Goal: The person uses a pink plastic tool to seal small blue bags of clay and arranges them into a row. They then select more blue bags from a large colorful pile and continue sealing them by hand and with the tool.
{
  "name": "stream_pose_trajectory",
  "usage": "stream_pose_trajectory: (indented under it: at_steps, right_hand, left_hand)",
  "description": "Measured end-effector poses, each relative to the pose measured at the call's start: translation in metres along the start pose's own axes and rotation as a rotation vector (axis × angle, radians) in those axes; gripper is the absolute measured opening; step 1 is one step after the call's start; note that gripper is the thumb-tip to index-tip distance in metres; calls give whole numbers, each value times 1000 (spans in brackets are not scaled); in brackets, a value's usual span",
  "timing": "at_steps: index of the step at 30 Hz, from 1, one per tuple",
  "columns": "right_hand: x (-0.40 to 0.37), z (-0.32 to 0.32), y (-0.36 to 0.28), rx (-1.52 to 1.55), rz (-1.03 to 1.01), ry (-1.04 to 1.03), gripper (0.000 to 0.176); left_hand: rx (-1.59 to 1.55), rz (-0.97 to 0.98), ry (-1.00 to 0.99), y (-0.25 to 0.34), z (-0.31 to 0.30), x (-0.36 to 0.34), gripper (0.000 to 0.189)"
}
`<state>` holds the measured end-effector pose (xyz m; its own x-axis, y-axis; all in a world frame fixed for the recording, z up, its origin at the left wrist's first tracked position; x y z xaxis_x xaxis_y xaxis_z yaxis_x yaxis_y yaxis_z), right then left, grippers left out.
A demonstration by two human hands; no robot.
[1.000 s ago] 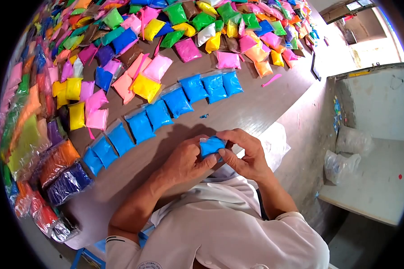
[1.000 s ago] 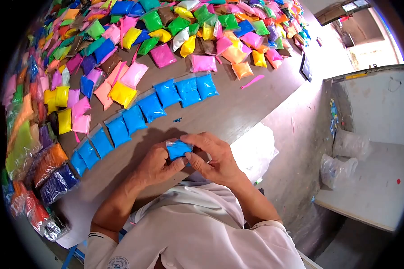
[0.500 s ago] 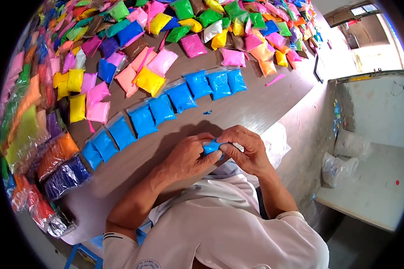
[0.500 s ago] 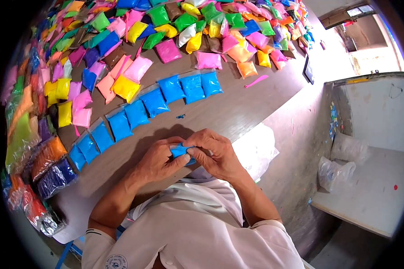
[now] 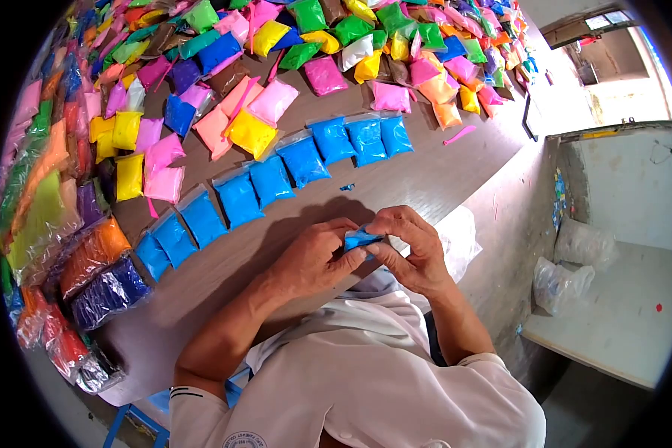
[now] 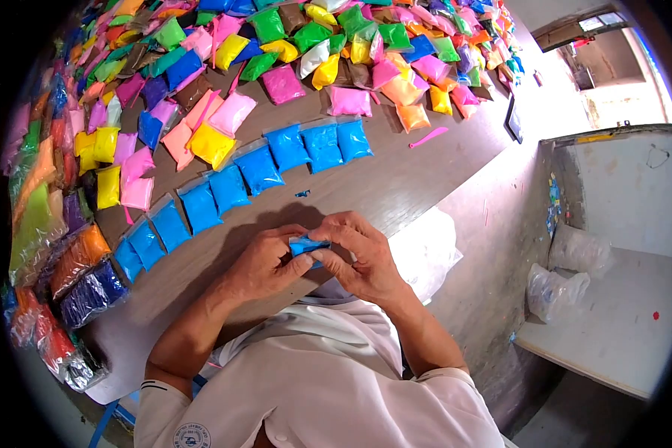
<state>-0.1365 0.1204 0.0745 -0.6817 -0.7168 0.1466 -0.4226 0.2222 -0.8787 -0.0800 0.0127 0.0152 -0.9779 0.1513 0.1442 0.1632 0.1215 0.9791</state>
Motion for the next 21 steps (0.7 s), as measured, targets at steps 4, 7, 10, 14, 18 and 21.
stream_pose_trajectory:
  at_steps: [4, 7, 10, 14, 18, 21]
  right_hand:
    - [-1, 0, 3, 3, 13, -49, 23]
    - [-3, 1, 5, 22, 19, -87, 22]
    - [-3, 4, 8, 34, 57, -137, 20]
    - [-4, 7, 13, 1, 92, -166, 17]
    - [-4, 5, 10, -45, 27, -108, 15]
    - [-5, 2, 3, -104, -30, -26, 15]
  left_hand:
    - [72, 5, 10, -4, 4, -3, 22]
    - [140, 5, 2, -3, 5, -3, 23]
    - [177, -7, -1, 0, 6, -3, 24]
    - [205, 4, -6, 0, 7, -3, 21]
    - [158, -12, 15, 1, 5, -2, 20]
    - [45, -70, 3, 2, 1, 0, 21]
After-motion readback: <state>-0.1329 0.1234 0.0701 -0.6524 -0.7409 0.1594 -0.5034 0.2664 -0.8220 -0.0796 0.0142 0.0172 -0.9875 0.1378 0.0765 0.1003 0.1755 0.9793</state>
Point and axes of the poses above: each hand's wrist, its own x-axis towards the middle knuckle, its own z-axis out of the palm, y = z × x, the point moved 9 cm from there along x, towards the middle knuckle, and after that the axes turned 4 degrees about z, right-handed, at the moved point
